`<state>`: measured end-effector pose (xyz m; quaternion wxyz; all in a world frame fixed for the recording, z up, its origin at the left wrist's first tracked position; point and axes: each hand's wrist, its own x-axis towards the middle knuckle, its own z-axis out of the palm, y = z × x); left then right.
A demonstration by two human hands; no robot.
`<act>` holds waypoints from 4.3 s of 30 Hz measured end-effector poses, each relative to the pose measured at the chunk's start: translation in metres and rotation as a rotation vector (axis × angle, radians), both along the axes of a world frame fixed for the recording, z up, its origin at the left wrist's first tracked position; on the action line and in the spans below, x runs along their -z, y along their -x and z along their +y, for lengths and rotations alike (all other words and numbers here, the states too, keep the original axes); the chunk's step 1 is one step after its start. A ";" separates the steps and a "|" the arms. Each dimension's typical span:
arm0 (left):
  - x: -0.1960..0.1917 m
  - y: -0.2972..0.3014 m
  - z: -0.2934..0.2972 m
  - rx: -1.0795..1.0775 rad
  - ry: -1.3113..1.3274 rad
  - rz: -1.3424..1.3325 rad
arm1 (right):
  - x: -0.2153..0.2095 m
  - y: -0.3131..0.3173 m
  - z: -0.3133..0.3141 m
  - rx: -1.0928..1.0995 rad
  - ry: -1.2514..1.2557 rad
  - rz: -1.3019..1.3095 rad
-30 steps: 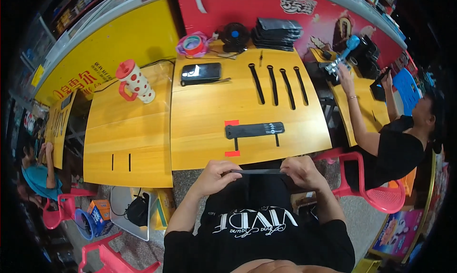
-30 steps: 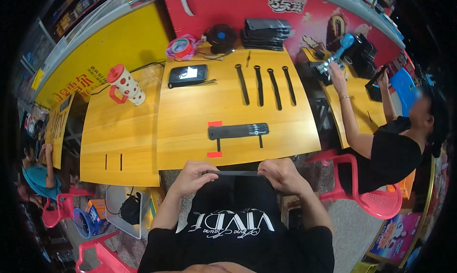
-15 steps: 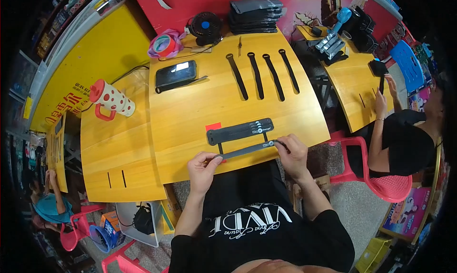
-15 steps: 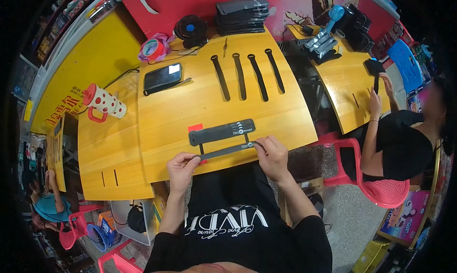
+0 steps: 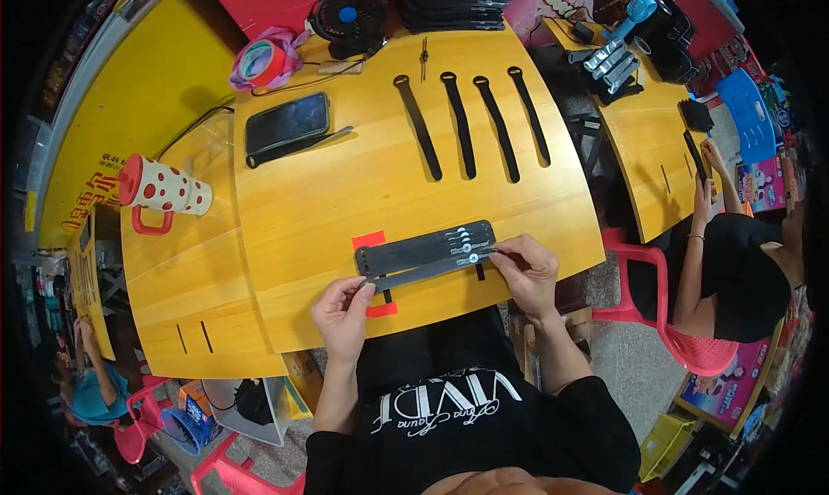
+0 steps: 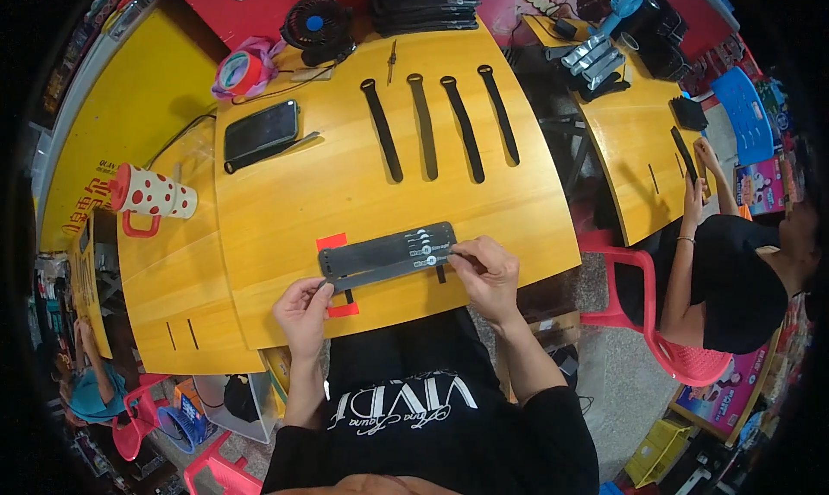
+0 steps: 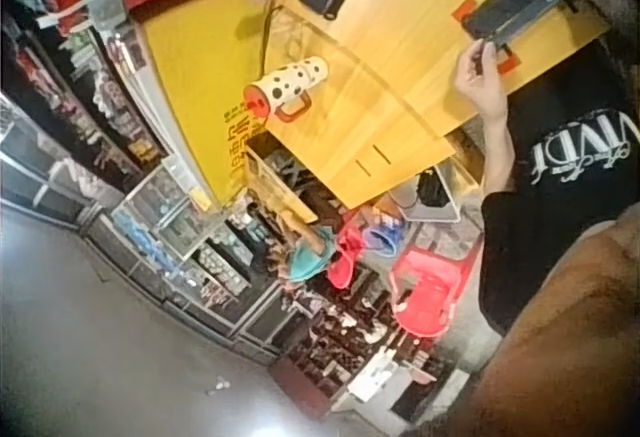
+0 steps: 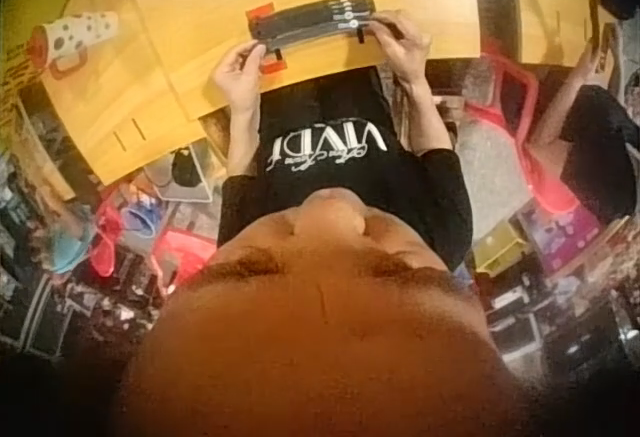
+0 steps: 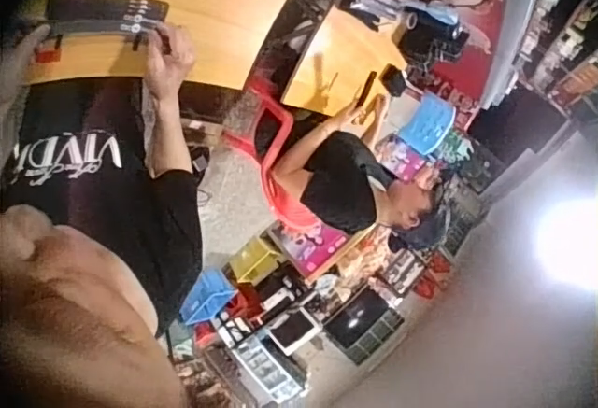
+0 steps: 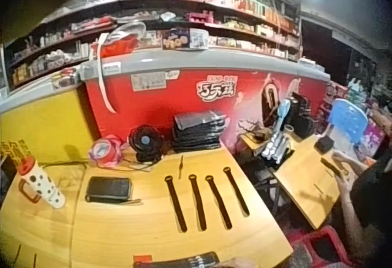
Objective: Attaching metal hardware to black leather straps using a hand press tool.
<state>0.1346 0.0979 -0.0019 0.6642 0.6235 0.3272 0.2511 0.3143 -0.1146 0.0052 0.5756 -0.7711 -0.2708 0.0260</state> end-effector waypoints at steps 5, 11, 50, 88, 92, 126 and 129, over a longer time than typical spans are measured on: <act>0.003 -0.002 0.000 -0.006 0.045 0.034 | 0.005 -0.003 -0.003 0.017 -0.001 0.121; 0.001 -0.004 0.004 -0.017 0.048 0.038 | 0.005 -0.001 0.005 0.070 0.020 0.066; 0.006 -0.008 0.000 -0.067 -0.028 0.073 | 0.007 -0.005 0.013 0.086 0.143 -0.176; 0.022 -0.010 -0.008 -0.116 -0.175 0.044 | 0.003 -0.001 0.016 0.079 0.197 -0.199; 0.024 -0.012 -0.008 -0.111 -0.215 0.057 | 0.002 0.000 0.016 0.085 0.209 -0.225; 0.022 -0.016 0.002 -0.169 -0.415 0.056 | 0.025 -0.001 0.016 0.042 0.119 -0.248; 0.026 -0.021 0.001 -0.161 -0.477 0.037 | 0.027 -0.002 0.009 0.096 0.209 -0.337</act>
